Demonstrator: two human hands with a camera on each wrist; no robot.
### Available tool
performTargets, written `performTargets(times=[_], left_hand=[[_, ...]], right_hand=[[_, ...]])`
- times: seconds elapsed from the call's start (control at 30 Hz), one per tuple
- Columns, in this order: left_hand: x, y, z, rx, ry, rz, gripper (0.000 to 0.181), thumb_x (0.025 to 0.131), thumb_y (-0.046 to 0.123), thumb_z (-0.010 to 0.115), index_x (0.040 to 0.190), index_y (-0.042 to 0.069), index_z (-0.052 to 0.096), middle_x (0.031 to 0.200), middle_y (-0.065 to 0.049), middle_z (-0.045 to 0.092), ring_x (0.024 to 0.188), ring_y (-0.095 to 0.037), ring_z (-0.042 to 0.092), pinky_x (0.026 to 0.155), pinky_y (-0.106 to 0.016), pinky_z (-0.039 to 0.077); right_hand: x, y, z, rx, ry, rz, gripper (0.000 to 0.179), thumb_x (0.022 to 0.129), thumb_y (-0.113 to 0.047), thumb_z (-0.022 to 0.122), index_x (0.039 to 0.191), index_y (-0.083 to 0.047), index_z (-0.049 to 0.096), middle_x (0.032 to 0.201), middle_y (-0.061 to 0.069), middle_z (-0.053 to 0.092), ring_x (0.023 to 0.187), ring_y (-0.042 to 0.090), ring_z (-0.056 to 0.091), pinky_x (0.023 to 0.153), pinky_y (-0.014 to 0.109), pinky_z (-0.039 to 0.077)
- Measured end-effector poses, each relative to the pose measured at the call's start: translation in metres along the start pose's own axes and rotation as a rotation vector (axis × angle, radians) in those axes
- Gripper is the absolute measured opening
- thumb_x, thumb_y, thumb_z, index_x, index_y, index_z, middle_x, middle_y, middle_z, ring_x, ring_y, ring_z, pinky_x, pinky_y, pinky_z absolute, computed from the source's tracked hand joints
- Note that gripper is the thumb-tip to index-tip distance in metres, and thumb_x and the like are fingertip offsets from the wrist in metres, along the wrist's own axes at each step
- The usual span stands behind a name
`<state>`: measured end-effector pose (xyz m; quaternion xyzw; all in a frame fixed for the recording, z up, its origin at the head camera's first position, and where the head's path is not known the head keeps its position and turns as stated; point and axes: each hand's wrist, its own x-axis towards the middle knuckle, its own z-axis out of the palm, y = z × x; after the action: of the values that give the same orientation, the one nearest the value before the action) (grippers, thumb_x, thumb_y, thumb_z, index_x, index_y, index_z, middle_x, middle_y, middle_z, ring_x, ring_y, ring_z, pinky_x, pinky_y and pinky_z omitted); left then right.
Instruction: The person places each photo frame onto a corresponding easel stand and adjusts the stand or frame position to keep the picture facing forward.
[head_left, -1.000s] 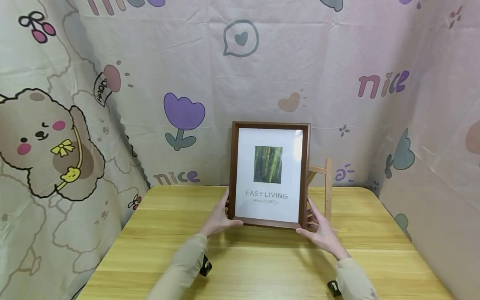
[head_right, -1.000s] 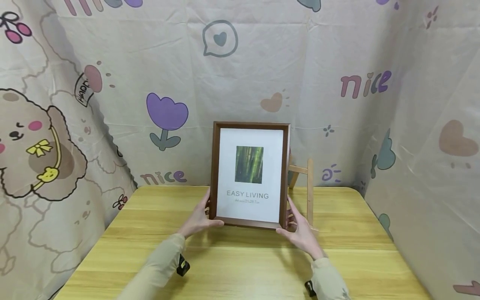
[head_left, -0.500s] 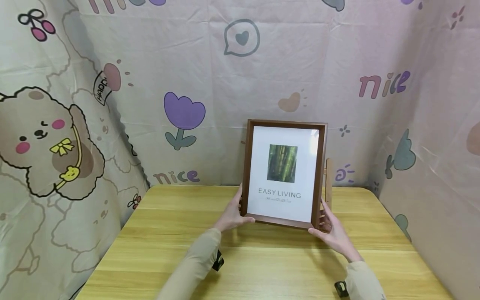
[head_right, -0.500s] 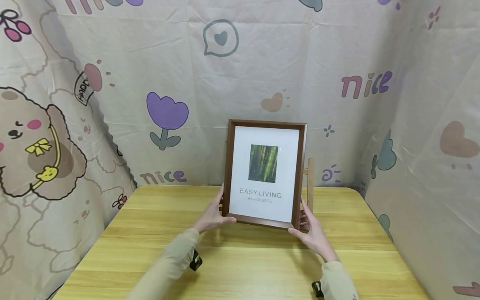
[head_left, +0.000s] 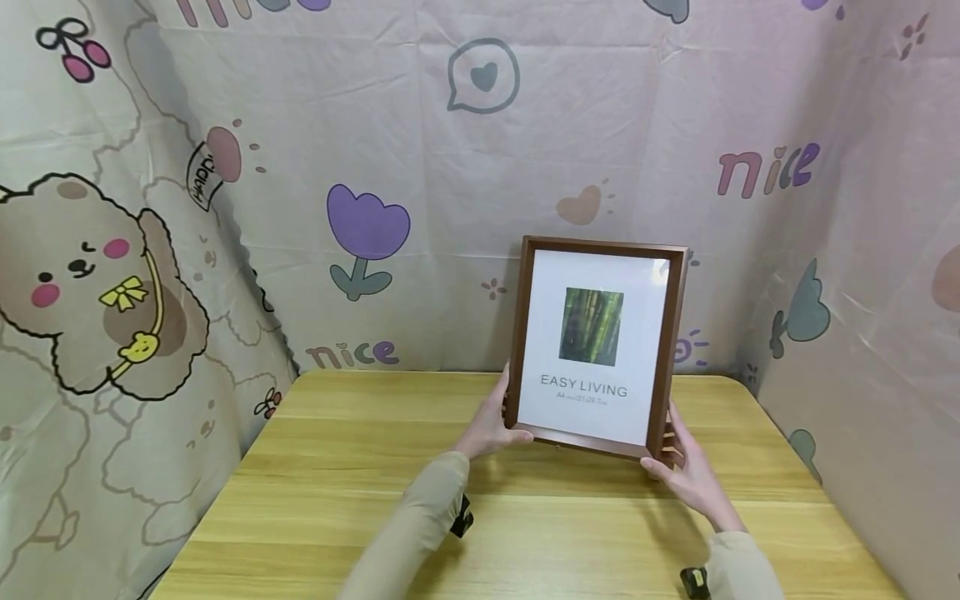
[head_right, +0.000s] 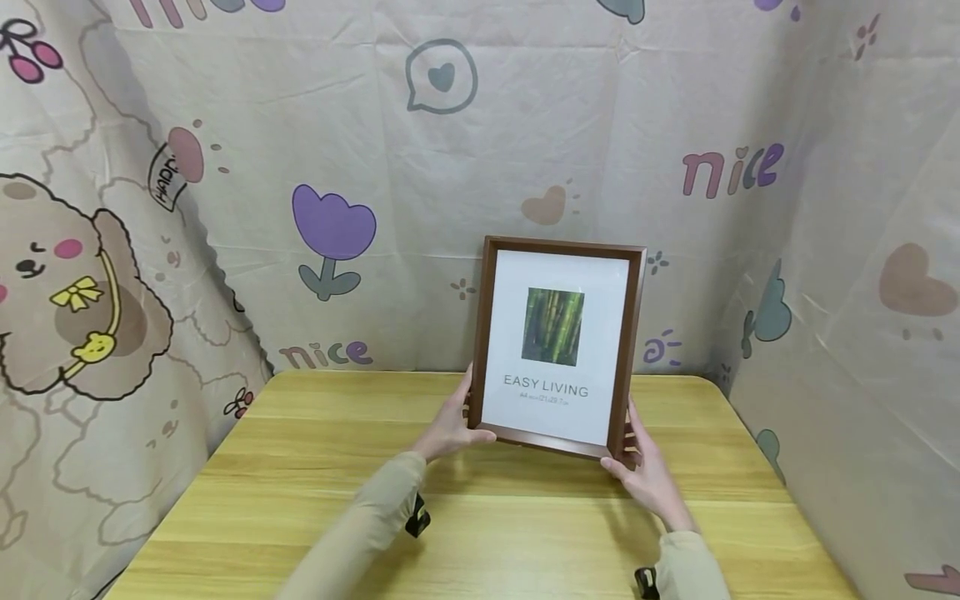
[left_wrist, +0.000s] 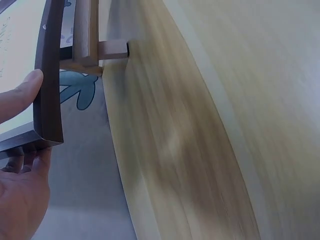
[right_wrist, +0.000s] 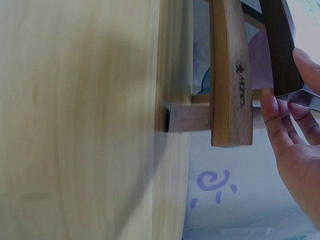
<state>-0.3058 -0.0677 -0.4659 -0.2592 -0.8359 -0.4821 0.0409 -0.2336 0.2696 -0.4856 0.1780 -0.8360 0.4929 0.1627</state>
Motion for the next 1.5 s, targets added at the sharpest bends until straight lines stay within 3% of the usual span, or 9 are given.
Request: performTargets(times=[0.33,0.57,0.73,1.03,1.33,1.5], left_hand=[[0.013,0.006,0.017,-0.033,-0.023,0.025,0.133,0.072,0.002,0.088,0.163,0.013,-0.008,0.172,-0.009,0.003,0.156,-0.033,0.018,0.127,-0.05,0.024],[0.02,0.008,0.026,-0.02,-0.036,0.02,0.134,0.074,0.002,0.087,0.162,0.024,-0.012,0.172,-0.003,0.001,0.158,-0.03,0.015,0.128,-0.051,0.02],[0.024,0.009,0.032,-0.005,-0.015,0.025,0.134,0.073,-0.002,0.085,0.162,0.025,-0.012,0.172,-0.005,0.005,0.157,-0.03,0.017,0.128,-0.05,0.021],[0.028,0.011,0.045,0.039,-0.009,0.008,0.129,0.078,-0.003,0.081,0.162,0.018,-0.014,0.171,-0.01,0.005,0.157,-0.031,0.018,0.127,-0.051,0.023],[0.029,0.006,0.055,0.051,0.004,-0.005,0.124,0.081,0.0,0.08,0.161,0.013,-0.013,0.171,-0.012,-0.001,0.157,-0.032,0.014,0.128,-0.047,0.019],[0.028,0.004,0.057,0.044,0.016,-0.031,0.116,0.083,0.001,0.078,0.162,0.006,-0.007,0.17,-0.017,0.006,0.156,-0.035,0.018,0.128,-0.049,0.02]], right_hand=[[-0.007,0.005,-0.01,0.003,0.033,-0.009,0.108,0.082,0.014,0.072,0.162,-0.007,0.002,0.111,0.028,0.052,0.09,-0.005,0.053,0.08,0.004,0.048],[-0.011,0.008,-0.014,-0.032,0.063,0.0,0.11,0.081,0.016,0.07,0.162,-0.008,0.0,0.112,0.028,0.053,0.089,-0.008,0.053,0.079,0.003,0.046],[-0.011,0.008,-0.015,-0.044,0.077,-0.013,0.11,0.081,0.017,0.069,0.162,-0.008,-0.001,0.112,0.029,0.053,0.089,-0.008,0.053,0.079,0.002,0.046],[-0.011,0.011,-0.02,-0.105,0.065,0.148,0.111,0.084,0.016,0.068,0.163,-0.016,-0.004,0.117,0.026,0.052,0.089,-0.006,0.05,0.073,0.013,0.052],[-0.012,0.013,-0.022,-0.156,0.058,0.2,0.109,0.086,0.013,0.067,0.163,-0.018,-0.004,0.124,0.028,0.051,0.091,-0.002,0.05,0.078,0.028,0.058],[-0.011,0.014,-0.019,-0.15,0.06,0.22,0.11,0.086,0.013,0.066,0.163,-0.021,-0.004,0.129,0.028,0.05,0.091,-0.004,0.051,0.078,0.017,0.056]])
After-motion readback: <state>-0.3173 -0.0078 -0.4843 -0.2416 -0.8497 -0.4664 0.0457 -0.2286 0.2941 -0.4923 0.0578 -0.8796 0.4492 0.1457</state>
